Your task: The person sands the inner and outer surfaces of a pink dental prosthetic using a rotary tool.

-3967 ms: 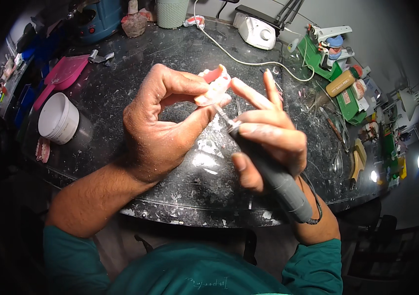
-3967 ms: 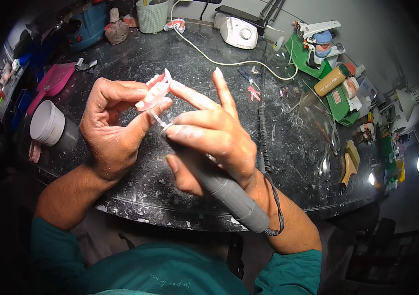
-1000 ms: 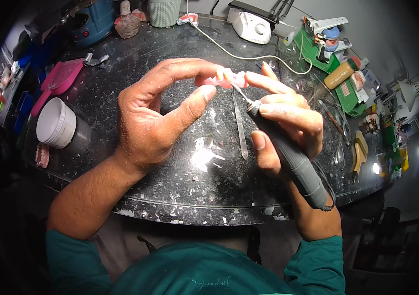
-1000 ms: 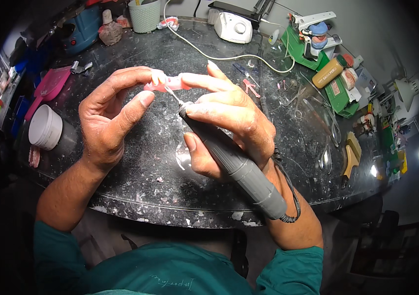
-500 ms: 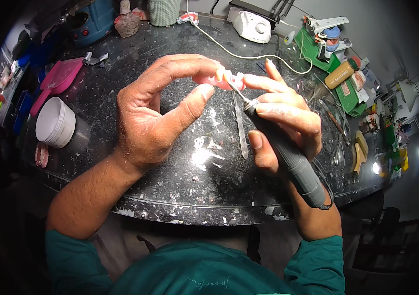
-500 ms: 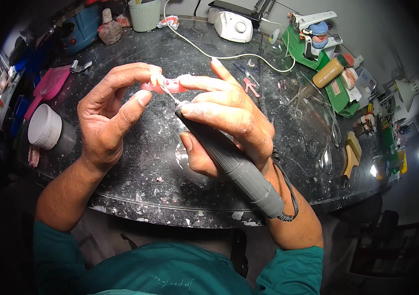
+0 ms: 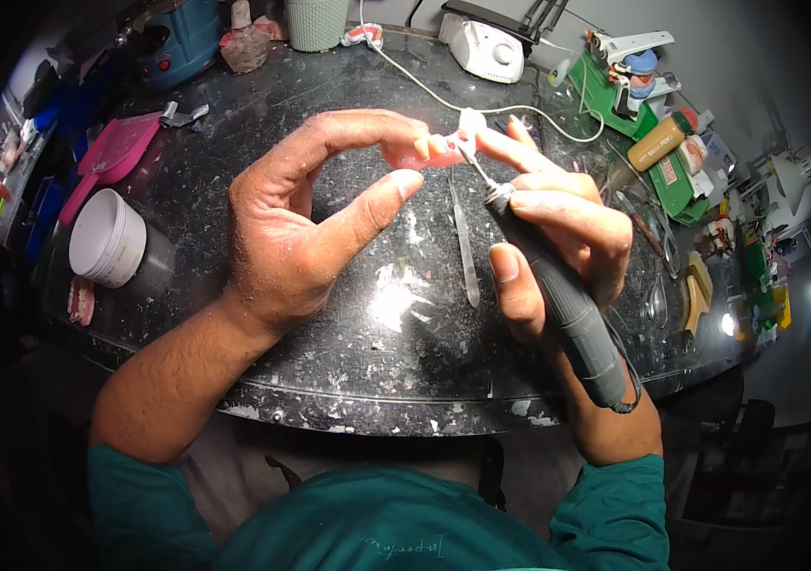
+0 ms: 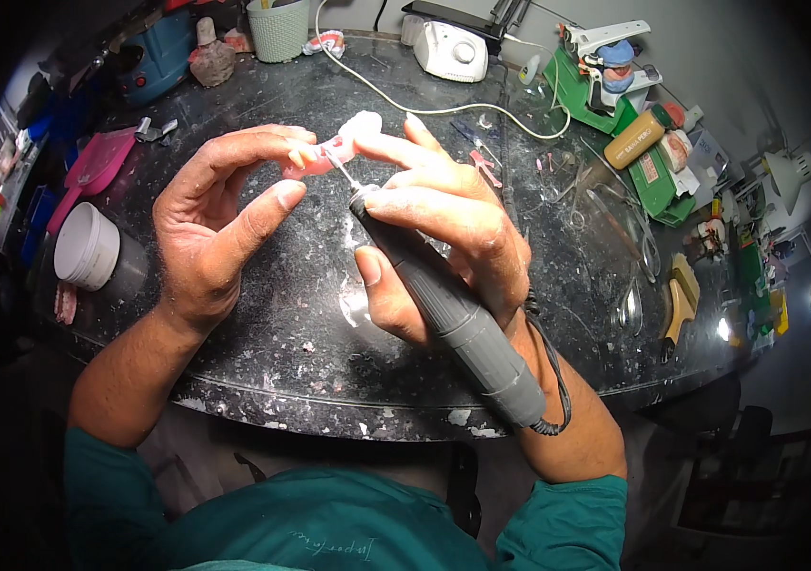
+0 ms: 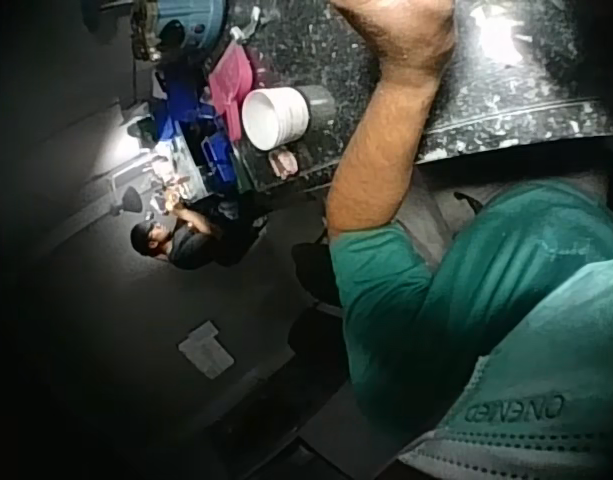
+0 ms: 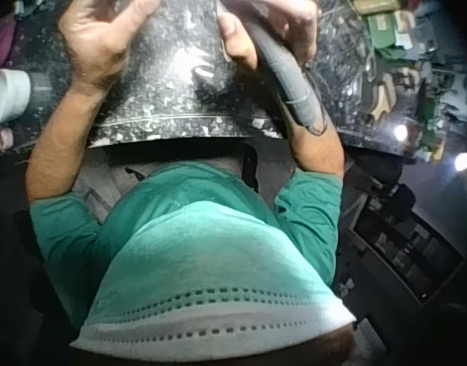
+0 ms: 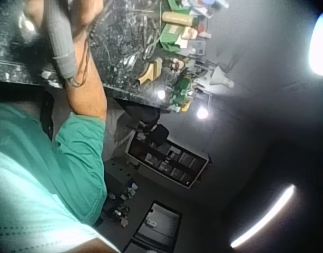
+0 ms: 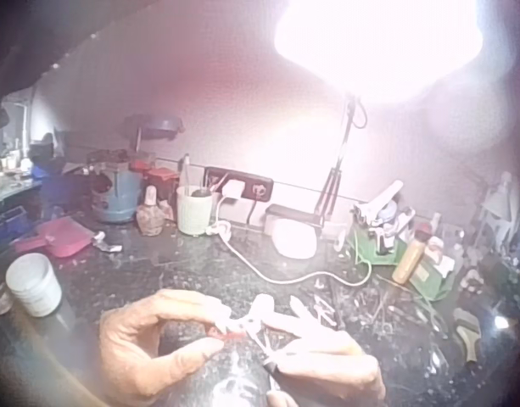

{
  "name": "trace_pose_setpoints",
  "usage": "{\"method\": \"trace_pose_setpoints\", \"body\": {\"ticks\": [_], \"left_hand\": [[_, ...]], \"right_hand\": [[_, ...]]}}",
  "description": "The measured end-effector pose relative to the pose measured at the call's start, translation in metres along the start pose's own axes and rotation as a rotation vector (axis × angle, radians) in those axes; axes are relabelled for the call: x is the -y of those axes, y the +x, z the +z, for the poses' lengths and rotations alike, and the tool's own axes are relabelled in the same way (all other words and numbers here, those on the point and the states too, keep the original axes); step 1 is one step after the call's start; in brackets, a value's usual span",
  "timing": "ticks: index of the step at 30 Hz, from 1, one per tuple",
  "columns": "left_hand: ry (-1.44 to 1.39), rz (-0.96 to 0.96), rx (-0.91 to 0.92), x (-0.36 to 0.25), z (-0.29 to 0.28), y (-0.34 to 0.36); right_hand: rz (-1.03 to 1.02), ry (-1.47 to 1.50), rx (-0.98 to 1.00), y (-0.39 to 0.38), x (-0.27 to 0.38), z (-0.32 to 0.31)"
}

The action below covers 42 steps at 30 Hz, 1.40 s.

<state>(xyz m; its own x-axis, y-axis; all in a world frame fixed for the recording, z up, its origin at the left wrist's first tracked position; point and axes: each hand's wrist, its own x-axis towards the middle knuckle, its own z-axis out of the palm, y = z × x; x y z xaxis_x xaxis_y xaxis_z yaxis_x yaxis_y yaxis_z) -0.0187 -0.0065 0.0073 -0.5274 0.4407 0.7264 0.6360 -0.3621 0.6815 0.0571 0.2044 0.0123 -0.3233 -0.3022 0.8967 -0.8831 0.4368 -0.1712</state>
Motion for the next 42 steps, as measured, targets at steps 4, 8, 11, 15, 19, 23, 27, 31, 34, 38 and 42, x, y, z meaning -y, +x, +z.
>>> {"method": "trace_pose_setpoints", "body": {"ticks": [4,8,11,15,19,23,27,31,34,38,42], "left_hand": [[0.110,0.069,-0.010,0.004,0.000,0.000],[0.150,0.094,-0.073,0.003,0.003,-0.001],[0.178,0.117,-0.082,0.003,0.003,-0.001],[0.379,0.256,0.030,0.003,-0.003,0.000],[0.322,0.290,0.026,0.005,-0.002,0.001],[0.422,0.365,0.051,-0.001,-0.007,0.005],[0.533,0.464,0.085,-0.007,-0.010,0.009],[0.580,0.507,0.100,-0.008,-0.011,0.011],[0.562,0.517,0.107,-0.006,-0.013,0.012],[0.534,0.512,0.103,-0.002,-0.013,0.012],[0.524,0.507,0.121,-0.001,-0.015,0.013]], "right_hand": [[-0.021,-0.031,-0.055,0.001,0.001,0.000],[-0.040,-0.047,-0.028,0.002,0.002,0.003],[-0.047,-0.036,-0.025,0.001,0.001,0.002],[-0.022,0.013,-0.113,0.002,0.002,0.006],[-0.025,0.000,-0.116,0.002,0.001,0.006],[-0.025,-0.027,-0.106,0.004,0.003,0.005],[-0.045,0.001,-0.115,0.005,0.002,0.005],[-0.049,0.016,-0.112,0.004,0.001,0.005],[-0.053,-0.011,-0.053,0.004,0.000,0.001],[-0.041,-0.049,0.000,0.003,0.001,-0.001],[-0.040,-0.052,0.025,0.002,-0.001,-0.003]]}}
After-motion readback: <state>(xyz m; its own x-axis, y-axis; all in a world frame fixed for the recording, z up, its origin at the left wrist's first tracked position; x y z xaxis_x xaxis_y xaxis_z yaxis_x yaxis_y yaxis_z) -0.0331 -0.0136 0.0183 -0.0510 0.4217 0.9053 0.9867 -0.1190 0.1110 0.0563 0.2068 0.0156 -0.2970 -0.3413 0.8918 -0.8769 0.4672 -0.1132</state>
